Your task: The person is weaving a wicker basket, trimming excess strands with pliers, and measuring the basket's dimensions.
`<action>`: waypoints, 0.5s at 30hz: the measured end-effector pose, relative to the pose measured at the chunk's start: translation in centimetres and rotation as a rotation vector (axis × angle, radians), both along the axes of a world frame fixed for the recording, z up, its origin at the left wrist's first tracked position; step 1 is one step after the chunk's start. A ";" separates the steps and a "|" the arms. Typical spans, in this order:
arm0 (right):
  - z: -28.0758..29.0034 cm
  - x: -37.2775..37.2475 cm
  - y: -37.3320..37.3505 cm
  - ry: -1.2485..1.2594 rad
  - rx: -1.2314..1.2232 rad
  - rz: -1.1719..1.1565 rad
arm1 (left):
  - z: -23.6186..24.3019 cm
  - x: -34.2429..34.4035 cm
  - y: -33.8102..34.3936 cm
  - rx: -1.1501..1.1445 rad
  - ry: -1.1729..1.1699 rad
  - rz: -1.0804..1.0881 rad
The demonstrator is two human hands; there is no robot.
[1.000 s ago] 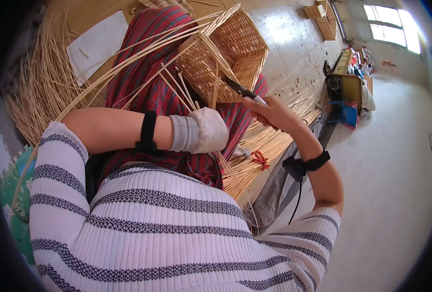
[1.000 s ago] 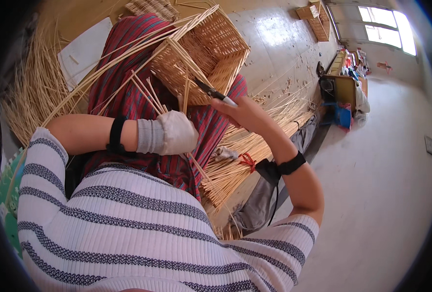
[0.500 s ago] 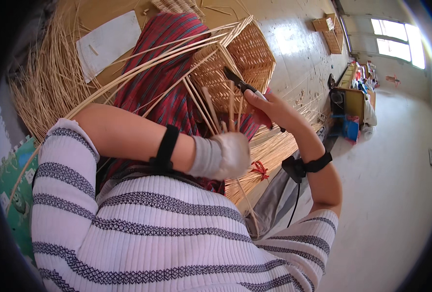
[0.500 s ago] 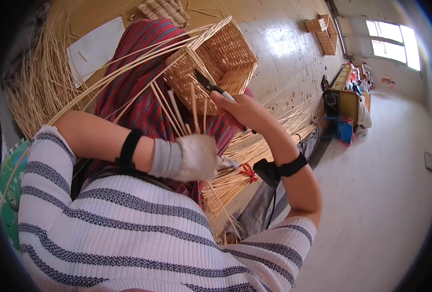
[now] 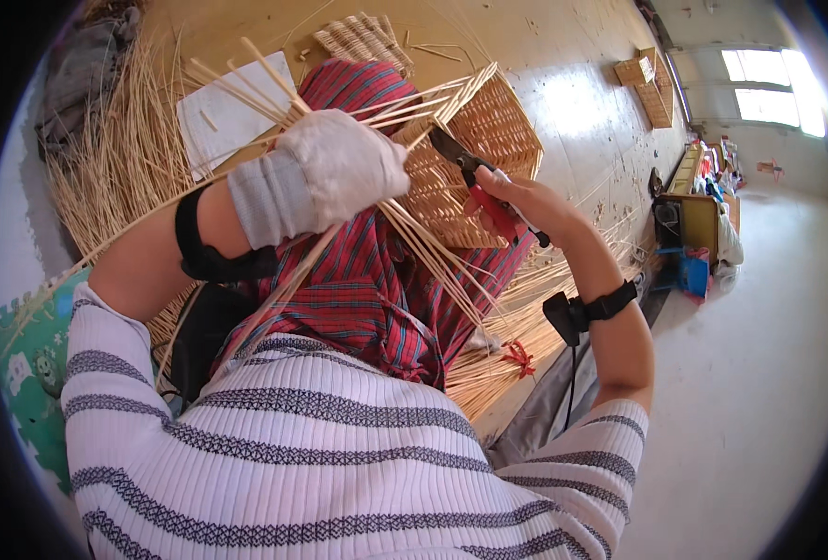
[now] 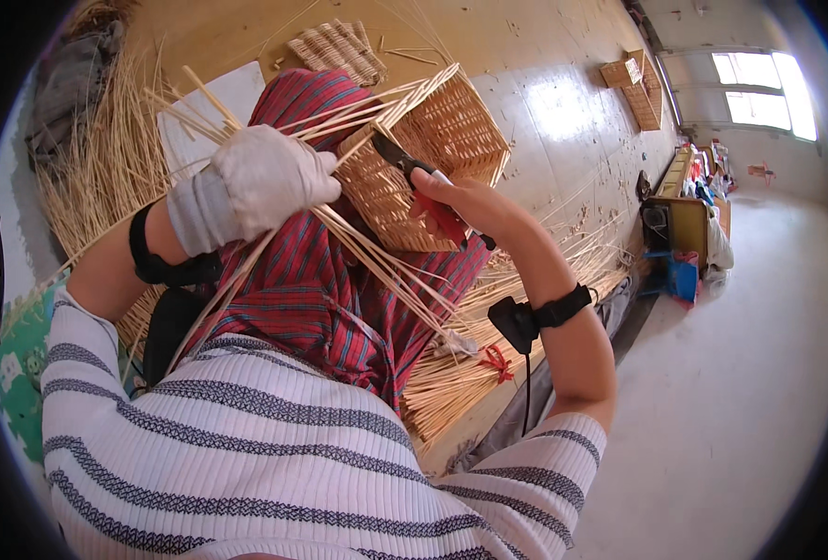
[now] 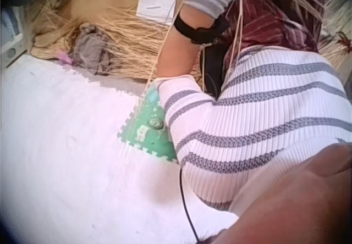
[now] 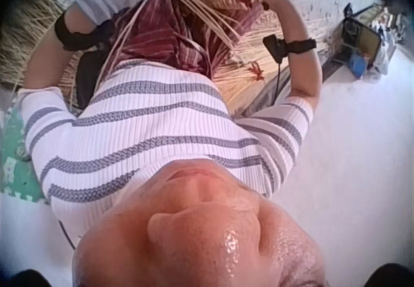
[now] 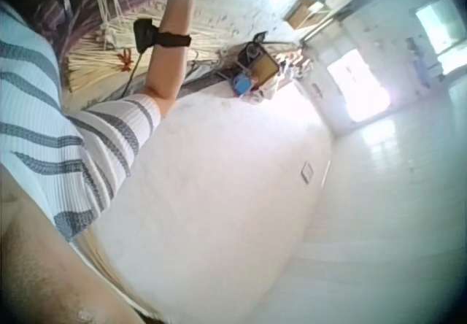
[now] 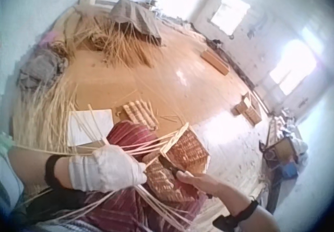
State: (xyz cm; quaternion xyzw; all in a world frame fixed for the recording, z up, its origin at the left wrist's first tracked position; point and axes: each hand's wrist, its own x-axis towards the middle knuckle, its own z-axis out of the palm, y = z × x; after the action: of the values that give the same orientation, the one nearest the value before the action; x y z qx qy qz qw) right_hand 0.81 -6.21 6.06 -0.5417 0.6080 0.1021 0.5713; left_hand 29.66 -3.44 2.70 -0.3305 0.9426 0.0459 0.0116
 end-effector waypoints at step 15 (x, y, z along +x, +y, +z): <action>5.3 -6.9 10.4 -0.261 -0.695 -0.333 | -11.9 33.9 -12.7 -0.120 -0.187 1.237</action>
State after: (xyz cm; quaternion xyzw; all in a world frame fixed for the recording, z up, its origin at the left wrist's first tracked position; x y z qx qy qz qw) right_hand -6.11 4.21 11.32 -0.6050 0.6083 -0.2730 0.4352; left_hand 63.55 -16.17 -9.19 -0.8175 0.5728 -0.0377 0.0467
